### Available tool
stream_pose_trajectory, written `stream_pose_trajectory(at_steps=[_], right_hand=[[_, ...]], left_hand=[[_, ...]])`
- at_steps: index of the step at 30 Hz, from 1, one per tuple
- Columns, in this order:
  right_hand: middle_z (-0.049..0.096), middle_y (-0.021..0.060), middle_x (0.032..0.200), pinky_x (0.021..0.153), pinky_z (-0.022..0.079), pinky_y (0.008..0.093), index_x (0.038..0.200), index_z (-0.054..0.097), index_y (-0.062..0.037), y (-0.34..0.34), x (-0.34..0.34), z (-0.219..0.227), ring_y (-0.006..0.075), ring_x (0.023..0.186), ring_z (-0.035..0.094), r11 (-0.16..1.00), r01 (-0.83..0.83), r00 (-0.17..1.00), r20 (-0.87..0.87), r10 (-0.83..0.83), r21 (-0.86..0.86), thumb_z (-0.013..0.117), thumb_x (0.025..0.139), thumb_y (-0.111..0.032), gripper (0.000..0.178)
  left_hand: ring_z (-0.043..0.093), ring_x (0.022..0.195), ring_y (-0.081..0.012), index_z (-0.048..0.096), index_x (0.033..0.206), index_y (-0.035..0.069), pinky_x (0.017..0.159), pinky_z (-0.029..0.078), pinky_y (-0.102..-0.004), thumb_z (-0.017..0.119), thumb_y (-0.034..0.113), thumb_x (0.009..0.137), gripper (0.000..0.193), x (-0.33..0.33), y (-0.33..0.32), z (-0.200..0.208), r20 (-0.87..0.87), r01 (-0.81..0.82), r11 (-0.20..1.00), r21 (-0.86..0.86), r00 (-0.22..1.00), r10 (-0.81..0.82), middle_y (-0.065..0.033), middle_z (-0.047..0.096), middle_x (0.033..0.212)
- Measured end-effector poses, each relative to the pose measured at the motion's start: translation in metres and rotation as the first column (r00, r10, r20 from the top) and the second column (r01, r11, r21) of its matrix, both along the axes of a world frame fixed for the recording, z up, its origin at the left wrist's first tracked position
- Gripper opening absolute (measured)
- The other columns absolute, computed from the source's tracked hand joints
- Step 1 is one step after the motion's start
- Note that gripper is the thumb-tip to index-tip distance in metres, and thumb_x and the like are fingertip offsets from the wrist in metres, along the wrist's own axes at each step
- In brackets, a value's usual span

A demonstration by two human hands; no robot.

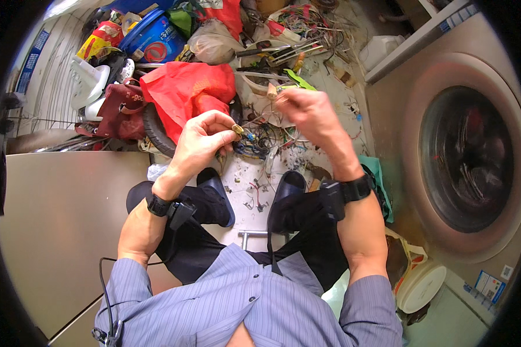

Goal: The person manipulates wires and electrical connectors by hand, then uses pliers to cut or crimp a wire.

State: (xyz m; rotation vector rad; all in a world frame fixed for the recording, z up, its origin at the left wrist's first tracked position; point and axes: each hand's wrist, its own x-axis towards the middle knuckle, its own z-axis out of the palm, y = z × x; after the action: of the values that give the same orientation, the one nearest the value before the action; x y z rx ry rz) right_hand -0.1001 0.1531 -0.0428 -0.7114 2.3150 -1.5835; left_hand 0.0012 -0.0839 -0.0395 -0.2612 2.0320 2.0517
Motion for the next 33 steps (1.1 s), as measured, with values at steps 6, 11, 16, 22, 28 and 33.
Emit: stream_pose_trajectory(at_steps=[6,11,16,22,28,33], right_hand=[[0.053,-0.0043,0.068,0.054,0.036,0.0216,0.091,0.067,0.0010,0.019,-0.019,0.006,0.0038,0.062,0.044,0.934,0.327,0.940,-0.052,-0.337,-0.142,0.060,0.097,-0.009,0.014],[0.052,-0.0044,0.069,0.053,0.033,0.0215,0.092,0.066,0.0004,0.010,-0.013,0.014,0.0042,0.060,0.042,0.913,0.287,0.957,0.115,-0.265,-0.290,0.058,0.099,-0.011,0.016],[0.050,-0.0045,0.068,0.052,0.031,0.0207,0.093,0.064,-0.0001,-0.006,-0.002,0.015,0.0038,0.059,0.040,0.905,0.162,0.958,0.283,-0.048,-0.394,0.060,0.100,-0.014,0.016],[0.049,-0.0051,0.068,0.051,0.030,0.0204,0.094,0.064,-0.0013,-0.020,0.003,0.015,0.0034,0.059,0.039,0.848,0.068,0.931,0.338,0.135,-0.526,0.059,0.100,-0.017,0.018],[0.049,-0.0032,0.071,0.050,0.028,0.0195,0.098,0.062,-0.0015,-0.019,0.000,0.010,0.0041,0.058,0.036,0.814,0.148,0.912,0.396,0.108,-0.562,0.057,0.102,-0.018,0.017],[0.058,-0.0020,0.081,0.052,0.033,0.0188,0.099,0.063,-0.0039,-0.027,0.010,0.011,0.0026,0.059,0.041,0.939,0.123,0.944,0.330,-0.011,-0.321,0.057,0.102,-0.020,0.017]], left_hand=[[0.062,0.070,-0.0080,0.064,0.107,0.001,0.063,0.051,-0.0222,0.065,0.002,0.091,0.016,-0.001,0.004,0.000,-0.057,-0.015,1.000,-0.015,0.998,0.014,-0.0044,0.069,0.086],[0.060,0.068,-0.0072,0.060,0.119,0.001,0.064,0.050,-0.0213,0.065,0.004,0.091,0.029,-0.003,0.001,-0.007,-0.050,-0.011,0.996,0.093,0.999,0.016,-0.0030,0.068,0.084],[0.061,0.092,-0.0150,0.051,0.137,0.004,0.072,0.053,-0.0263,0.076,0.013,0.082,0.061,-0.004,0.005,-0.022,-0.244,-0.020,0.903,-0.429,0.965,-0.095,-0.0071,0.062,0.109],[0.059,0.109,-0.0231,0.049,0.139,0.004,0.082,0.055,-0.0300,0.077,0.020,0.084,0.064,-0.016,0.015,-0.041,-0.445,-0.127,0.853,-0.506,0.886,-0.131,-0.0132,0.055,0.124],[0.055,0.063,-0.0046,0.063,0.113,0.003,0.056,0.046,-0.0199,0.058,0.020,0.101,0.022,-0.007,0.021,-0.012,0.122,0.133,0.983,0.124,0.981,-0.148,-0.0001,0.064,0.082],[0.054,0.066,-0.0047,0.064,0.109,0.001,0.058,0.045,-0.0224,0.058,0.020,0.100,0.022,-0.010,0.023,-0.017,0.122,0.215,0.976,-0.037,0.970,-0.209,0.0000,0.062,0.081]])
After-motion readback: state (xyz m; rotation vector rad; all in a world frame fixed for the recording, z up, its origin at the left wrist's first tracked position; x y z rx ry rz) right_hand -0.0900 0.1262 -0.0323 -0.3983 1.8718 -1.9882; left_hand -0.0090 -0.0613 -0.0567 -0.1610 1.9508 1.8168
